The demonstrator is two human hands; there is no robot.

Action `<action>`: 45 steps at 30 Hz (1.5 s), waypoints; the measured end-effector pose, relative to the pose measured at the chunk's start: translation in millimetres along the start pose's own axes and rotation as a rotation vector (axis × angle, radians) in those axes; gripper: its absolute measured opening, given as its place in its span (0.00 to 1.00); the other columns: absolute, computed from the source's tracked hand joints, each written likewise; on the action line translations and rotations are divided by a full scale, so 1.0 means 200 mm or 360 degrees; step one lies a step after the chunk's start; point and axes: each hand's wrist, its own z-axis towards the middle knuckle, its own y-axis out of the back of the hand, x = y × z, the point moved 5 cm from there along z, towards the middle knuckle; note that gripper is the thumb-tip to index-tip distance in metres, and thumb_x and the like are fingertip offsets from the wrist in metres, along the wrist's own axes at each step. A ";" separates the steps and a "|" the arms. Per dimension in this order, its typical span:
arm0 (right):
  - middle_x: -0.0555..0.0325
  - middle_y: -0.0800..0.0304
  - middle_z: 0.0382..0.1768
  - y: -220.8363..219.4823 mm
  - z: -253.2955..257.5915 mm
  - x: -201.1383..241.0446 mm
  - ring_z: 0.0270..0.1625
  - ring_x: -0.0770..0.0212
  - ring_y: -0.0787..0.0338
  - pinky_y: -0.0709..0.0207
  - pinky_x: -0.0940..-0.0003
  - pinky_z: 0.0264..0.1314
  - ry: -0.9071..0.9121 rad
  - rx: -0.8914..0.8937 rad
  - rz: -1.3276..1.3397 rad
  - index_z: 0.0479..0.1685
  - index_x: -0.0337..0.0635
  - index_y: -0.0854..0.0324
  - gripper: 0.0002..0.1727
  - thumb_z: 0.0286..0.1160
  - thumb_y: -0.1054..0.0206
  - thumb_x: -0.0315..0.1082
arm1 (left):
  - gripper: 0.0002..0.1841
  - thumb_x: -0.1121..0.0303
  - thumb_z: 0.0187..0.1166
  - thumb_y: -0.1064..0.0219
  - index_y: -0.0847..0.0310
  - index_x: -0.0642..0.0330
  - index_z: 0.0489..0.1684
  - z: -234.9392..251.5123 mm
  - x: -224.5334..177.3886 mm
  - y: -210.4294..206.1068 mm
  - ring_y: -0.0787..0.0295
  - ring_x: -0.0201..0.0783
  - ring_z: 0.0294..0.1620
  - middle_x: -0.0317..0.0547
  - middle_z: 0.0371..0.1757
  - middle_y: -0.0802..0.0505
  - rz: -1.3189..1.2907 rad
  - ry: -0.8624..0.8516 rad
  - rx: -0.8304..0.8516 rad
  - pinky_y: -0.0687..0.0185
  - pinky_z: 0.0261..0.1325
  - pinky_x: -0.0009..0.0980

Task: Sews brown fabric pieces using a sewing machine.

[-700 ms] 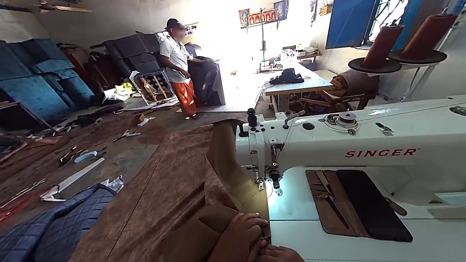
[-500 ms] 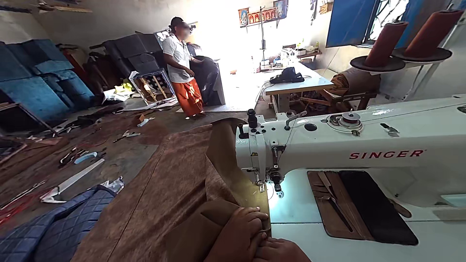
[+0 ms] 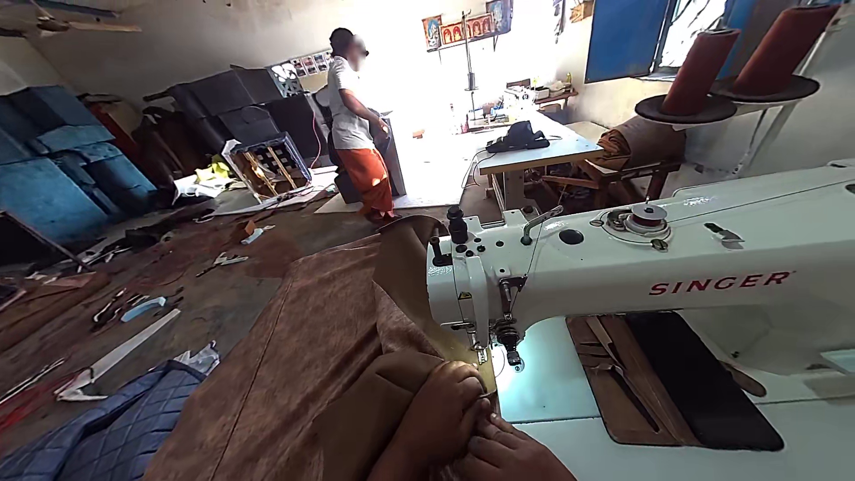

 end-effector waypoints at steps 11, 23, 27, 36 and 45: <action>0.43 0.09 0.65 0.01 0.04 -0.02 0.75 0.40 0.15 0.26 0.44 0.80 -0.0089 0.0155 0.0115 0.61 0.38 0.12 0.19 0.74 0.39 0.16 | 0.16 0.61 0.83 0.39 0.08 0.64 0.39 0.09 0.05 0.03 0.09 0.55 0.59 0.56 0.48 0.05 0.0133 -0.0005 0.0032 0.20 0.68 0.50; 0.45 0.05 0.57 0.03 -0.06 0.06 0.66 0.44 0.08 0.18 0.49 0.72 0.0152 0.0059 0.0126 0.54 0.36 0.10 0.16 0.72 0.37 0.16 | 0.27 0.84 0.64 0.30 0.14 0.64 0.67 -0.24 -0.24 0.15 0.27 0.74 0.80 0.66 0.73 0.15 0.0532 0.1015 -0.0383 0.47 0.77 0.78; 0.44 0.05 0.58 0.06 -0.15 0.14 0.66 0.42 0.08 0.18 0.49 0.72 0.0125 0.0098 0.0164 0.55 0.36 0.11 0.14 0.74 0.36 0.19 | 0.22 0.83 0.64 0.31 0.10 0.61 0.60 -0.46 -0.30 0.17 0.20 0.75 0.73 0.64 0.66 0.10 0.0680 0.1077 -0.0528 0.38 0.70 0.78; 0.47 0.03 0.47 0.07 -0.28 0.24 0.56 0.49 0.03 0.14 0.58 0.66 0.0290 -0.0066 0.0233 0.43 0.38 0.09 0.10 0.79 0.38 0.23 | 0.11 0.72 0.74 0.33 0.04 0.55 0.45 -0.35 -0.59 0.16 0.07 0.56 0.43 0.50 0.39 0.03 0.0443 0.0616 -0.0369 0.22 0.55 0.62; 0.46 0.04 0.40 0.07 -0.27 0.23 0.50 0.48 0.03 0.13 0.59 0.58 0.0261 0.0014 0.0226 0.38 0.36 0.10 0.08 0.78 0.36 0.24 | 0.09 0.68 0.76 0.32 0.03 0.51 0.40 -0.31 -0.55 0.02 0.08 0.50 0.51 0.44 0.46 0.03 0.0482 0.0494 -0.0014 0.22 0.58 0.57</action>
